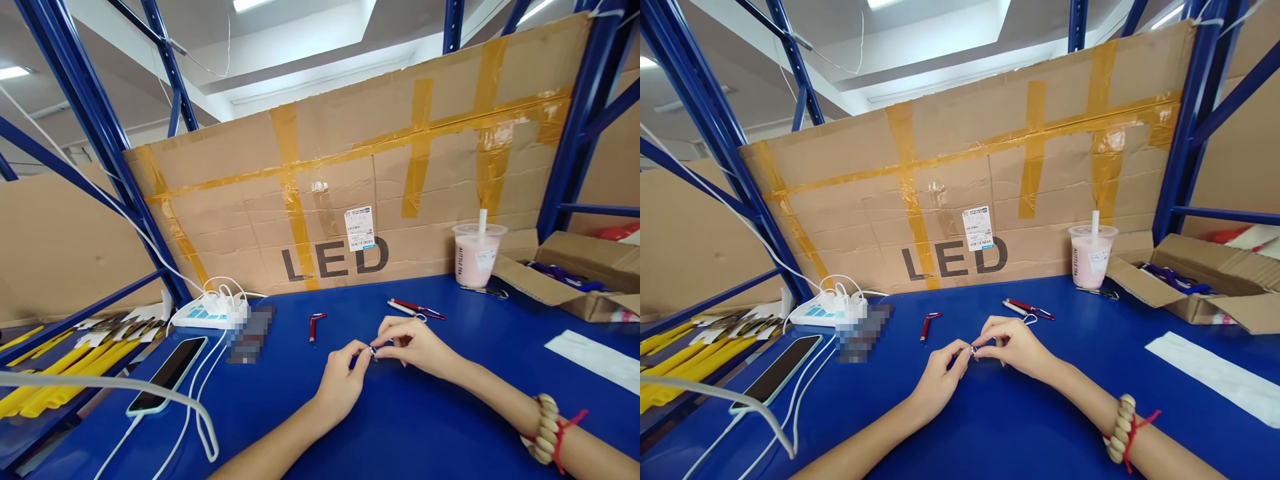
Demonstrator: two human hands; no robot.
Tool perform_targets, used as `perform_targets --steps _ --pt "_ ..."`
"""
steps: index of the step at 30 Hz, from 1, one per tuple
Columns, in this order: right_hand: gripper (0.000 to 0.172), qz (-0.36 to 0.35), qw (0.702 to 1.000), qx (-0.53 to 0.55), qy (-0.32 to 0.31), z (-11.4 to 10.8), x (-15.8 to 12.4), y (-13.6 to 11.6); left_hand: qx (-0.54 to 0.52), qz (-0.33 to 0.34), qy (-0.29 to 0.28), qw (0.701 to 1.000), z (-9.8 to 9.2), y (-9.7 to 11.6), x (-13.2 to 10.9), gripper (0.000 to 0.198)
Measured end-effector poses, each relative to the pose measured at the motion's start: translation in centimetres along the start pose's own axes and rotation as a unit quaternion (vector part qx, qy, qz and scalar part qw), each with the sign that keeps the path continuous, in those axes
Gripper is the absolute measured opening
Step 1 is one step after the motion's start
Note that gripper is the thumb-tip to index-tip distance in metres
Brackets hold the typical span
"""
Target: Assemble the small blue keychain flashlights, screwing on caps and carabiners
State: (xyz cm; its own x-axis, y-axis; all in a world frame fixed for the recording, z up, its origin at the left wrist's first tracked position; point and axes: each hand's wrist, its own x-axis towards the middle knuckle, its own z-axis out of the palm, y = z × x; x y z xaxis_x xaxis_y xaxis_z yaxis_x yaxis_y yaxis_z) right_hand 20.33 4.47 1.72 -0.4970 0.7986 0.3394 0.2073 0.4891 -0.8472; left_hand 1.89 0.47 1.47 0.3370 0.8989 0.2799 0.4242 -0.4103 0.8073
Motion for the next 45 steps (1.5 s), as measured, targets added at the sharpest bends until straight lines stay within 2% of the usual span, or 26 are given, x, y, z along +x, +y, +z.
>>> perform_targets --steps 6,11,24,34,45 --pt "0.045 0.011 1.0 0.021 0.01 0.6 0.2 0.6 0.018 0.012 0.0 1.0 -0.3 0.2 -0.3 0.031" --pt "0.04 0.009 1.0 0.011 0.018 0.7 0.1 0.4 0.016 0.019 0.004 1.0 -0.3 -0.1 -0.1 0.029" --pt "0.047 0.019 0.999 -0.023 -0.014 0.9 -0.4 -0.5 0.004 0.007 0.002 1.0 -0.3 -0.4 0.0 0.029" --pt "0.044 0.063 0.996 -0.066 0.007 0.6 -0.6 -0.2 0.019 0.012 -0.006 1.0 -0.4 -0.3 -0.1 0.031" --pt "0.045 0.011 0.996 -0.082 0.018 0.2 -0.3 -0.5 0.035 0.001 -0.003 0.999 -0.7 -0.5 -0.1 0.028"
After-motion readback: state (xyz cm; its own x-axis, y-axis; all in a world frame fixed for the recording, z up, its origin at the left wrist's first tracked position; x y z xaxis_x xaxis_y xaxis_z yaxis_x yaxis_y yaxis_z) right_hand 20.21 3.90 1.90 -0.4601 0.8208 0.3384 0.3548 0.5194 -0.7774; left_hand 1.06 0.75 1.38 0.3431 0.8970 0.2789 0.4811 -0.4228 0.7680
